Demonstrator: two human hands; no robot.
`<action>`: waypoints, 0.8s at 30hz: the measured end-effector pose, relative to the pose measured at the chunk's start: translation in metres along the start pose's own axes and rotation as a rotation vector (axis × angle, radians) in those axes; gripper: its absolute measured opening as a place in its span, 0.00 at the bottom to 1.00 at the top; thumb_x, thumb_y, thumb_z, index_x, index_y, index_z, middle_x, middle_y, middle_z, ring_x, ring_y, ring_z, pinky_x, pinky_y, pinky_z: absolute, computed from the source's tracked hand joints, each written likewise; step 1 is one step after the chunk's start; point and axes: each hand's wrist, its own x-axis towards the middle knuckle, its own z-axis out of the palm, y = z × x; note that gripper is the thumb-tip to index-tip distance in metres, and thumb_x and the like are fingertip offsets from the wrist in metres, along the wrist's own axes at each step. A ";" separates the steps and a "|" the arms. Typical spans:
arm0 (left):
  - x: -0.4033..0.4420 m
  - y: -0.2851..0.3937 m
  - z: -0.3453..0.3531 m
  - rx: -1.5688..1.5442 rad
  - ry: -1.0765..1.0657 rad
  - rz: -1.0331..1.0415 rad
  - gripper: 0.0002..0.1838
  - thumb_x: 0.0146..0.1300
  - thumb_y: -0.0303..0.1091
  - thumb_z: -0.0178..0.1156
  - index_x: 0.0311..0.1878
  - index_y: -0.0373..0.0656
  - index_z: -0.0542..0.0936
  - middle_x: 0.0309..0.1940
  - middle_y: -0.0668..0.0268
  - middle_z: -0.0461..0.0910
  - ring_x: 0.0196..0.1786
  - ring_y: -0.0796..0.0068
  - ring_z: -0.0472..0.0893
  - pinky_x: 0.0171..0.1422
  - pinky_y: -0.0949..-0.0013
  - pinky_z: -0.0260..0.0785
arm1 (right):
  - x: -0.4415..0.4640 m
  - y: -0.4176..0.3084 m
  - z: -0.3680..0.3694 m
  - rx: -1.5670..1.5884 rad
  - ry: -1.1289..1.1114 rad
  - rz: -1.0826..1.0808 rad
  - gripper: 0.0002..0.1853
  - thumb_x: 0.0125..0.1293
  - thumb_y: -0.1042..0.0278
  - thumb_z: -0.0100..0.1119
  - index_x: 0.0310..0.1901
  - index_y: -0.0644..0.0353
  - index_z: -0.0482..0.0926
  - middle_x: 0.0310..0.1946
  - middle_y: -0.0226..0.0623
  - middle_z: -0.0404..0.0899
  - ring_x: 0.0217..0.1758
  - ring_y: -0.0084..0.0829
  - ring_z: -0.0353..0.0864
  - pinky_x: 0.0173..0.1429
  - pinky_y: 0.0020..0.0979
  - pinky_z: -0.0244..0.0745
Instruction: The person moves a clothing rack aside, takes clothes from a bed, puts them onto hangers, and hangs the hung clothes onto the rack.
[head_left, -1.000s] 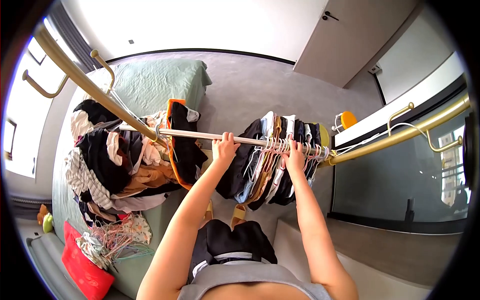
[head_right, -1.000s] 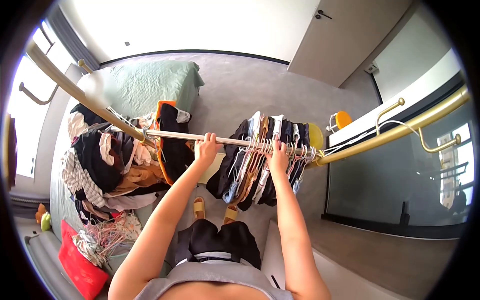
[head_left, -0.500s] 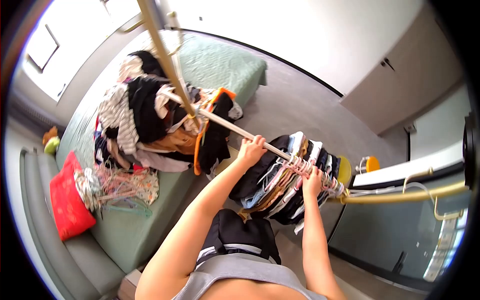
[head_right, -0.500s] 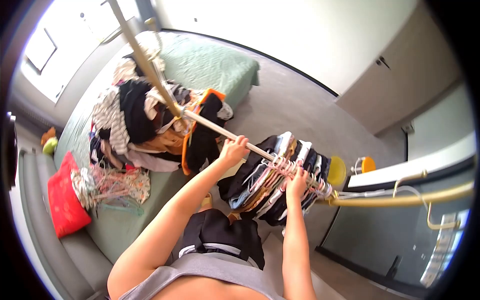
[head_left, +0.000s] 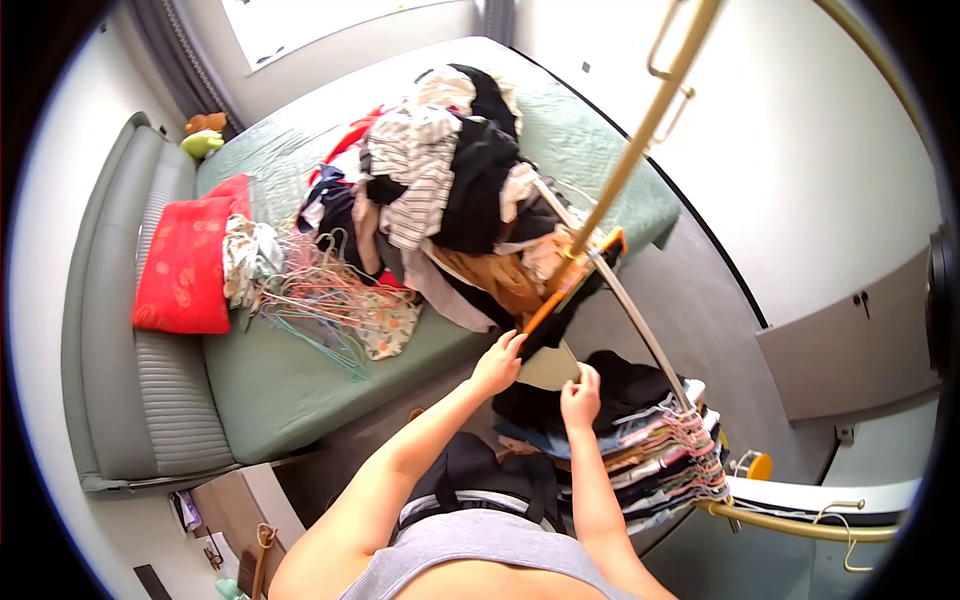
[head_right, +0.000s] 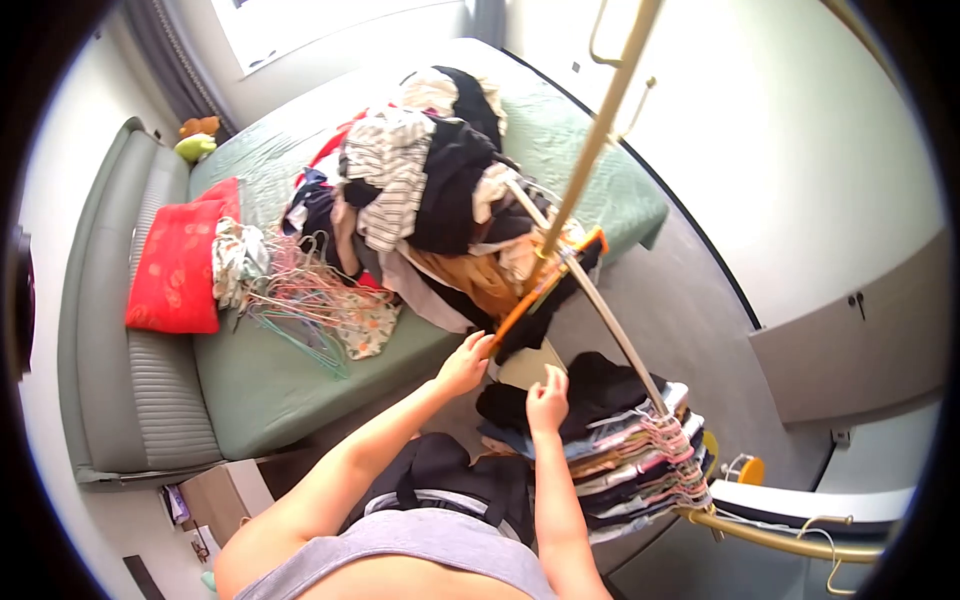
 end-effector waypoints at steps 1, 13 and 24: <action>-0.009 -0.016 -0.024 0.013 0.051 -0.014 0.27 0.55 0.26 0.54 0.60 0.41 0.64 0.59 0.49 0.63 0.57 0.48 0.69 0.59 0.59 0.65 | 0.004 -0.015 0.028 0.020 -0.055 -0.051 0.19 0.53 0.74 0.54 0.50 0.59 0.73 0.48 0.40 0.73 0.32 0.33 0.79 0.41 0.33 0.75; -0.099 -0.164 -0.215 -0.056 0.355 -0.410 0.14 0.57 0.25 0.54 0.48 0.43 0.74 0.42 0.57 0.74 0.36 0.64 0.78 0.42 0.67 0.71 | 0.058 -0.187 0.301 0.555 -0.468 0.062 0.13 0.58 0.68 0.58 0.43 0.65 0.77 0.31 0.36 0.81 0.33 0.25 0.79 0.41 0.27 0.73; -0.032 -0.184 -0.266 -0.170 0.461 -0.521 0.11 0.60 0.25 0.51 0.45 0.39 0.77 0.39 0.59 0.77 0.34 0.69 0.79 0.38 0.69 0.71 | 0.261 -0.279 0.340 0.325 0.101 -0.189 0.28 0.54 0.64 0.62 0.57 0.57 0.65 0.55 0.44 0.65 0.51 0.43 0.73 0.45 0.38 0.74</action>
